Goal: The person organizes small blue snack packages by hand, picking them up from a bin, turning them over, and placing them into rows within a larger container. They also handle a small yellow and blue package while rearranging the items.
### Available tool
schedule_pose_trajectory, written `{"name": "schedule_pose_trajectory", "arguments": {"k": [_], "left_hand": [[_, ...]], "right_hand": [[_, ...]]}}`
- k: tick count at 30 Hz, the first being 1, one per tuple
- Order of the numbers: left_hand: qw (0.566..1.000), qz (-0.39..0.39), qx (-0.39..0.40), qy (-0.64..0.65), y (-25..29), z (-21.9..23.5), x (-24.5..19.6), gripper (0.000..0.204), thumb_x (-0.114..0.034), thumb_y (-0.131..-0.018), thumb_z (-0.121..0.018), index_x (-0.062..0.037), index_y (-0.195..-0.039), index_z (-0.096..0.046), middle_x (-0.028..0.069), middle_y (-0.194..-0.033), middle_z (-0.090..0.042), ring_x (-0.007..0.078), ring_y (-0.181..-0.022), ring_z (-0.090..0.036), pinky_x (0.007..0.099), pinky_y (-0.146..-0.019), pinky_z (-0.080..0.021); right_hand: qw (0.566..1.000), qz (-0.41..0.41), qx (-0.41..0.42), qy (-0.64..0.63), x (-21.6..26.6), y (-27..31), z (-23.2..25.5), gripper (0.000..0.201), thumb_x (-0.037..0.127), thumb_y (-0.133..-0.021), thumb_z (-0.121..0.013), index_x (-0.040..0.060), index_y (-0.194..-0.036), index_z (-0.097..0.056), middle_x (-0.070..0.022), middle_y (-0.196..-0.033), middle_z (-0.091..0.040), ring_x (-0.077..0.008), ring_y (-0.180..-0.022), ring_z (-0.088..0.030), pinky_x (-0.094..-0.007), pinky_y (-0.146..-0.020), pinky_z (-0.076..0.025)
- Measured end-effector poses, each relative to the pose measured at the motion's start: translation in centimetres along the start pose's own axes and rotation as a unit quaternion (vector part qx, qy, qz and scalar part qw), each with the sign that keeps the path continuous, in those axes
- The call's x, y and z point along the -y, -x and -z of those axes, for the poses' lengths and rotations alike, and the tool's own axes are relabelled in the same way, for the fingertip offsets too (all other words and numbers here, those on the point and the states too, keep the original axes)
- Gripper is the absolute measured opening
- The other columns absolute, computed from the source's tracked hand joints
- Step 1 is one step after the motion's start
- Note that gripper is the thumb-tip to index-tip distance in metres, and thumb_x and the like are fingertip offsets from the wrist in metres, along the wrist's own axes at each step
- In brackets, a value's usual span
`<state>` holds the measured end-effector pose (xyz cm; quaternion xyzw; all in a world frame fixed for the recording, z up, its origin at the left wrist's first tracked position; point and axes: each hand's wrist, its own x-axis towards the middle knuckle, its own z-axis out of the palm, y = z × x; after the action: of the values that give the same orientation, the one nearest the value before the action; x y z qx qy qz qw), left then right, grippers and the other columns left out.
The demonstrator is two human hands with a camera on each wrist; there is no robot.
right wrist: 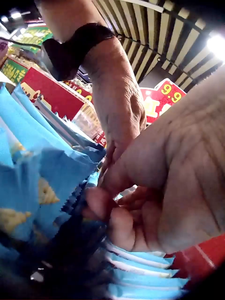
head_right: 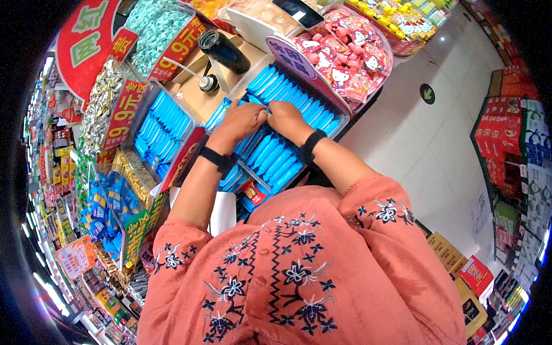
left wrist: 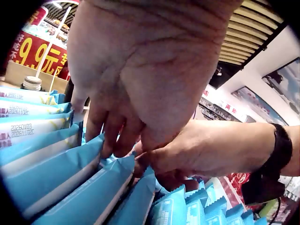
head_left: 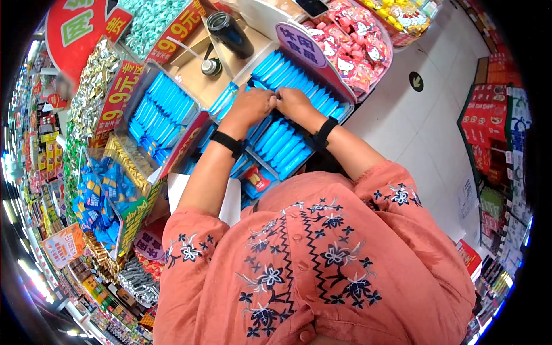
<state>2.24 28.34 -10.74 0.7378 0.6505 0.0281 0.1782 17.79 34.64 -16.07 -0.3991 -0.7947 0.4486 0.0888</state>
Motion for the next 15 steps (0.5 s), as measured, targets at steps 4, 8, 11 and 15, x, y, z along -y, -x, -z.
{"name": "schedule_pose_trajectory", "arguments": {"k": [4,8,11,15], "left_hand": [[0.992,0.006,-0.120,0.044,0.9,2.0,-0.3,0.030,-0.027,-0.098,-0.050,-0.0058,-0.110,-0.066,0.0175,-0.105,-0.067,0.0345,-0.102,-0.061,0.0473,-0.096,-0.042],[0.975,0.002,-0.192,0.110,3.2,4.0,-0.6,0.025,-0.021,-0.095,-0.058,-0.0023,-0.108,-0.066,0.0191,-0.103,-0.067,0.0379,-0.101,-0.062,0.0451,-0.088,-0.048],[0.960,0.021,-0.243,0.136,5.8,4.5,-1.1,0.023,-0.020,-0.092,-0.062,-0.0031,-0.108,-0.066,0.0170,-0.101,-0.068,0.0363,-0.097,-0.062,0.0443,-0.086,-0.048],[0.951,0.099,-0.246,0.159,9.9,4.6,-2.1,0.023,-0.018,-0.091,-0.063,-0.0040,-0.109,-0.066,0.0161,-0.102,-0.067,0.0349,-0.097,-0.062,0.0433,-0.088,-0.046]], "right_hand": [[0.986,0.078,-0.041,0.142,0.5,0.0,-0.2,0.019,0.018,-0.085,-0.065,-0.0001,-0.092,-0.063,-0.0248,-0.086,-0.067,-0.0425,-0.085,-0.066,-0.0518,-0.073,-0.052],[0.983,0.085,-0.053,0.156,1.4,-0.5,-0.3,0.013,0.007,-0.083,-0.060,-0.0026,-0.091,-0.060,-0.0247,-0.082,-0.067,-0.0431,-0.080,-0.066,-0.0525,-0.068,-0.052],[0.982,0.094,-0.064,0.148,1.4,-0.5,0.0,0.012,0.004,-0.082,-0.058,-0.0035,-0.091,-0.060,-0.0249,-0.082,-0.067,-0.0437,-0.079,-0.066,-0.0532,-0.067,-0.052],[0.980,0.086,-0.051,0.171,1.1,-0.7,-0.2,0.015,0.005,-0.082,-0.058,-0.0036,-0.094,-0.060,-0.0255,-0.084,-0.067,-0.0436,-0.081,-0.066,-0.0528,-0.069,-0.052]]}}
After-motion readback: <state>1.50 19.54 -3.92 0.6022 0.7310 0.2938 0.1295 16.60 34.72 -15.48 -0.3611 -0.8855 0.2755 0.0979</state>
